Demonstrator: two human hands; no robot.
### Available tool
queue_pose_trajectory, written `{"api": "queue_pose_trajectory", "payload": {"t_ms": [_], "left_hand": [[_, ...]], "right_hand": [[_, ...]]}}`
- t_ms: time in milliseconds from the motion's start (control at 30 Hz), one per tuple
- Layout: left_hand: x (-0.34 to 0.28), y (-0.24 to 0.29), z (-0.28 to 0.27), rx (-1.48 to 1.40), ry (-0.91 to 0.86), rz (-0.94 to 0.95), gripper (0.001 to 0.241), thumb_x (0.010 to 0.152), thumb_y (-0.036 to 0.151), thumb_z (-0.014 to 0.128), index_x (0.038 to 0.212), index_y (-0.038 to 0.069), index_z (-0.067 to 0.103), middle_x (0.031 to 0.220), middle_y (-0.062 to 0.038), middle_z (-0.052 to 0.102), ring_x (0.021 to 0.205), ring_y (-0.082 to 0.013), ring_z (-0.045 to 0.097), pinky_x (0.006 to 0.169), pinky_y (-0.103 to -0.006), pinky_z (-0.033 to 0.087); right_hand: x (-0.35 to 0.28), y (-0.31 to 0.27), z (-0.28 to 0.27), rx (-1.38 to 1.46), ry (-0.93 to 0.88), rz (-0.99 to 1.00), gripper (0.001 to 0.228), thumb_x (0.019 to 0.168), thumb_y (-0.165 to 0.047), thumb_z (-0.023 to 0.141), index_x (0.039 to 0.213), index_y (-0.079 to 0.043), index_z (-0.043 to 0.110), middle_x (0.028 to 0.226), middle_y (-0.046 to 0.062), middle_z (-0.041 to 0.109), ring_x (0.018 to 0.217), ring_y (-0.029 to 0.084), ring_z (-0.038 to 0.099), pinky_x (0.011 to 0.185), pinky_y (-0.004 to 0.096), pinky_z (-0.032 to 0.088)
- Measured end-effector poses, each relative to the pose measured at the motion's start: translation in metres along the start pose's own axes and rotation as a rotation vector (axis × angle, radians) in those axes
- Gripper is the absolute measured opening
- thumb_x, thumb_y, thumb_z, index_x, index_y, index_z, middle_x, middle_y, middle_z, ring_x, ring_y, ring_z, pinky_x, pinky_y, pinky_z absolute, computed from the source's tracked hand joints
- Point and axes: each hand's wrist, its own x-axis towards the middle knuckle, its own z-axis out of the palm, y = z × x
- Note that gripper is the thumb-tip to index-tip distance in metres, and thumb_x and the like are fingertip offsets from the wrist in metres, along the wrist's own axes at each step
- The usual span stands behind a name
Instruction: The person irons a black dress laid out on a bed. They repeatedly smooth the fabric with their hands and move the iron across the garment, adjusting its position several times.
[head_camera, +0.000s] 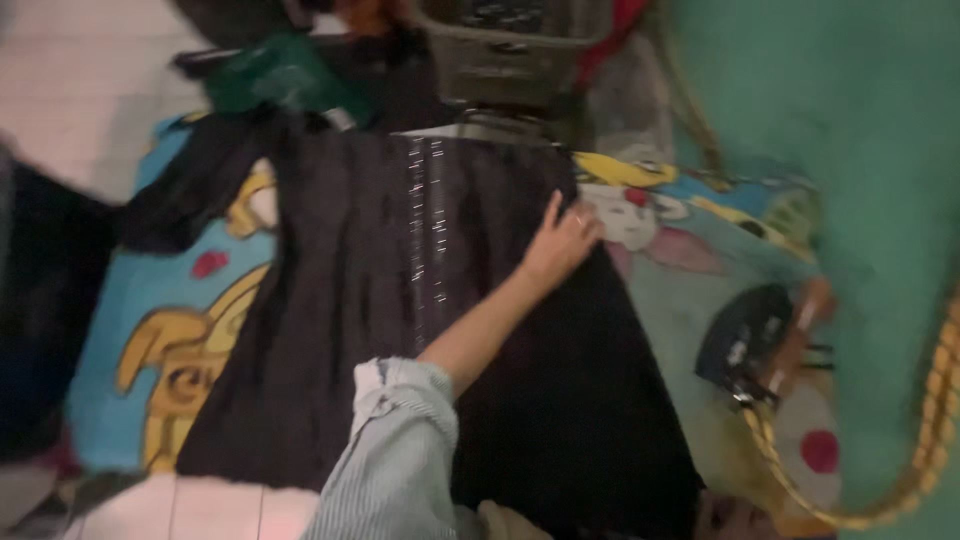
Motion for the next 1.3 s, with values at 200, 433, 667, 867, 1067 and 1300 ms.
{"api": "queue_pose_trajectory", "payload": {"t_ms": [200,433,667,867,1067,1300], "left_hand": [[-0.181,0.017,-0.147,-0.211,-0.062,-0.315,0.059,0.092,0.03,0.071,0.144,0.009,0.055,0.164,-0.013,0.037,0.154,-0.027,0.031,0.124,-0.0624,0.014],[-0.373,0.016,-0.221,-0.069,-0.178,-0.96,0.068,0.09,0.036,0.067,0.15,0.013,0.045,0.164,-0.013,0.028,0.153,-0.0317,0.021,0.118,-0.0701,0.009],[-0.49,-0.093,-0.231,0.2,-0.091,-1.292,0.04,0.101,0.027,0.06,0.138,0.012,0.056,0.146,-0.004,0.058,0.136,-0.0267,0.052,0.122,-0.0669,0.02],[-0.47,-0.192,-0.201,-0.065,0.13,-1.279,0.036,0.095,0.023,0.07,0.125,0.005,0.061,0.116,-0.014,0.065,0.111,-0.0352,0.059,0.097,-0.0508,0.042],[-0.461,-0.24,-0.181,-0.54,-0.025,-1.404,0.025,0.083,0.023,0.079,0.097,0.006,0.068,0.088,-0.014,0.07,0.085,-0.0329,0.07,0.077,-0.0449,0.054],[-0.466,-0.226,-0.191,-0.757,0.235,-1.295,0.017,0.093,0.016,0.07,0.099,0.003,0.061,0.086,-0.018,0.07,0.081,-0.0366,0.071,0.07,-0.0449,0.055]], "right_hand": [[0.082,-0.024,-0.02,0.061,0.336,-0.394,0.031,0.098,-0.026,0.059,0.111,0.002,0.059,0.107,0.023,0.058,0.095,0.035,0.057,0.09,0.044,0.049],[0.232,-0.071,-0.025,0.015,-0.014,-0.067,0.03,0.106,-0.032,0.053,0.106,-0.003,0.053,0.098,0.017,0.05,0.084,0.031,0.049,0.079,0.043,0.043],[0.238,-0.123,-0.042,0.065,-0.175,0.132,0.033,0.114,-0.039,0.047,0.101,-0.008,0.048,0.089,0.011,0.042,0.074,0.027,0.041,0.069,0.042,0.037],[0.196,-0.168,-0.065,0.302,-0.166,0.3,0.04,0.121,-0.045,0.042,0.097,-0.013,0.043,0.081,0.007,0.035,0.065,0.023,0.033,0.06,0.041,0.032],[0.098,-0.29,-0.083,0.839,-0.665,0.788,0.049,0.113,-0.058,0.035,0.081,-0.022,0.038,0.06,-0.002,0.028,0.046,0.015,0.028,0.043,0.035,0.023],[-0.021,-0.556,-0.067,0.763,-0.792,0.42,0.048,0.101,-0.048,0.049,0.126,-0.01,0.066,0.067,-0.002,0.056,0.053,0.007,0.053,0.045,0.025,0.043]]}}
